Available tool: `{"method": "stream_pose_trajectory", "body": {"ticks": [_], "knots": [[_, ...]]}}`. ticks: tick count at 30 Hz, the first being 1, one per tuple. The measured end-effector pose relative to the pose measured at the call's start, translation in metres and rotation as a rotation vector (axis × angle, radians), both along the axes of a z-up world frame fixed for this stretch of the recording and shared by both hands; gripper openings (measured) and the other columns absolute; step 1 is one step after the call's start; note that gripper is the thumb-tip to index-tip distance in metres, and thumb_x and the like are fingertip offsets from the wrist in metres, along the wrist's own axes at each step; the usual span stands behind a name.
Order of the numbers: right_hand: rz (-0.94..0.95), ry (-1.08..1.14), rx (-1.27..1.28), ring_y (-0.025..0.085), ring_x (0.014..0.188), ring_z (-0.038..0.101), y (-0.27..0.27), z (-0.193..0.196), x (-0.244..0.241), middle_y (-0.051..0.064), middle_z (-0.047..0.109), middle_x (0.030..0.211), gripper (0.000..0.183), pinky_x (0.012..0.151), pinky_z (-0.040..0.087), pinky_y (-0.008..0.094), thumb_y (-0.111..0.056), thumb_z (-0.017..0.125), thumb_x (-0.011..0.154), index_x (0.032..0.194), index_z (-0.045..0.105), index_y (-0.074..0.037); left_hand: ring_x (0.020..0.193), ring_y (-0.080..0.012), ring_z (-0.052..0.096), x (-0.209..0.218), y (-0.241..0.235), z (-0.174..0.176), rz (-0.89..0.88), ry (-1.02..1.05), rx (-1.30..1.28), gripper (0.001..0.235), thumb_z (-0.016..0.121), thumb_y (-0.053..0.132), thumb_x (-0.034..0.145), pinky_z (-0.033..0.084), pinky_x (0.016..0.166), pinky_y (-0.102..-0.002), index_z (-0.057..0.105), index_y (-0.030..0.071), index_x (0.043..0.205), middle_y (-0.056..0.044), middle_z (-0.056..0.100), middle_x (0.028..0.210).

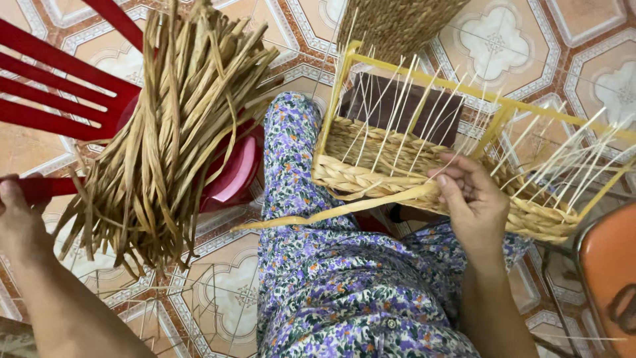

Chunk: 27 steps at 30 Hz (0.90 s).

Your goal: The person sits on the floor and weaves a basket using dried palm leaves. They interlace the leaves through a yellow metal frame, repeatedly pulling and tightening the strands to build up the basket walls.

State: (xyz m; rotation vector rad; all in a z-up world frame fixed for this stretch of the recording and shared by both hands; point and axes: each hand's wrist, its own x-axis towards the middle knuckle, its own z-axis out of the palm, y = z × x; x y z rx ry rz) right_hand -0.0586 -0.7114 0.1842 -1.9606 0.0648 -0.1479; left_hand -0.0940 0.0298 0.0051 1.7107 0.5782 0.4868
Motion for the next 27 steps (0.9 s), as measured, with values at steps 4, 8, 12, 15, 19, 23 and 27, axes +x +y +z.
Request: {"method": "stream_pose_trajectory", "body": {"ticks": [4,8,12,15,19,23,27], "knots": [[-0.014,0.014,0.034,0.006,0.080,0.064,-0.002,-0.003,-0.002,0.013,0.075,0.110,0.031,0.066,0.052,0.019,0.004,0.061,0.103,0.134,0.062,0.002,0.120,-0.0242,0.070,-0.025,-0.005,-0.004,0.082,0.019,0.010,0.033,0.048,0.020,0.126,0.063,0.100,-0.039,0.054,-0.005,0.146,-0.015,0.064,0.142],[0.009,-0.058,0.107,0.008,0.082,0.065,-0.010,-0.004,-0.005,0.013,0.073,0.115,0.033,0.069,0.054,0.020,0.007,0.061,0.104,0.137,0.061,0.003,0.100,-0.0207,0.068,-0.028,0.003,-0.001,0.233,-0.023,0.044,0.031,0.062,0.015,0.109,0.062,0.089,-0.036,0.053,0.001,0.134,-0.012,0.067,0.124],[0.031,-0.129,0.120,0.010,0.082,0.069,-0.015,-0.005,-0.007,0.015,0.072,0.118,0.031,0.075,0.059,0.024,0.007,0.059,0.107,0.138,0.060,0.005,0.097,-0.0193,0.067,0.009,-0.036,0.028,0.502,-0.253,0.626,0.017,0.072,0.009,0.108,0.057,0.084,-0.035,0.069,-0.003,0.118,-0.015,0.073,0.117],[0.030,-0.092,0.133,0.011,0.091,0.068,-0.016,-0.002,-0.015,0.016,0.070,0.119,0.026,0.080,0.059,0.022,0.006,0.059,0.111,0.137,0.058,0.008,0.087,-0.0142,0.062,0.054,-0.111,0.047,0.298,-0.307,0.587,0.004,0.072,0.007,0.108,0.052,0.074,-0.030,0.074,0.003,0.108,-0.009,0.073,0.107],[0.055,-0.105,0.136,0.012,0.093,0.069,-0.017,-0.001,-0.018,0.017,0.070,0.121,0.025,0.083,0.059,0.022,0.006,0.059,0.111,0.136,0.058,0.008,0.089,-0.0152,0.070,0.112,-0.199,0.059,-0.007,0.199,0.451,0.021,0.075,0.024,0.096,0.060,0.079,-0.031,0.069,0.006,0.106,-0.008,0.072,0.104],[0.035,-0.098,0.160,0.012,0.094,0.069,-0.024,-0.002,-0.024,0.017,0.070,0.122,0.024,0.089,0.059,0.024,0.006,0.059,0.110,0.134,0.059,0.008,0.085,-0.0266,0.064,0.142,-0.226,0.064,-0.073,0.614,0.692,0.043,0.084,0.039,0.086,0.056,0.079,-0.048,0.068,0.001,0.101,-0.016,0.068,0.098],[-0.012,-0.054,0.138,0.011,0.092,0.068,-0.028,0.000,-0.027,0.017,0.071,0.120,0.023,0.088,0.057,0.024,0.005,0.059,0.109,0.132,0.060,0.007,0.076,-0.0165,0.068,0.143,-0.215,0.066,-0.056,0.619,0.488,0.022,0.069,0.030,0.100,0.057,0.078,-0.039,0.071,0.009,0.104,-0.011,0.073,0.094]]}}
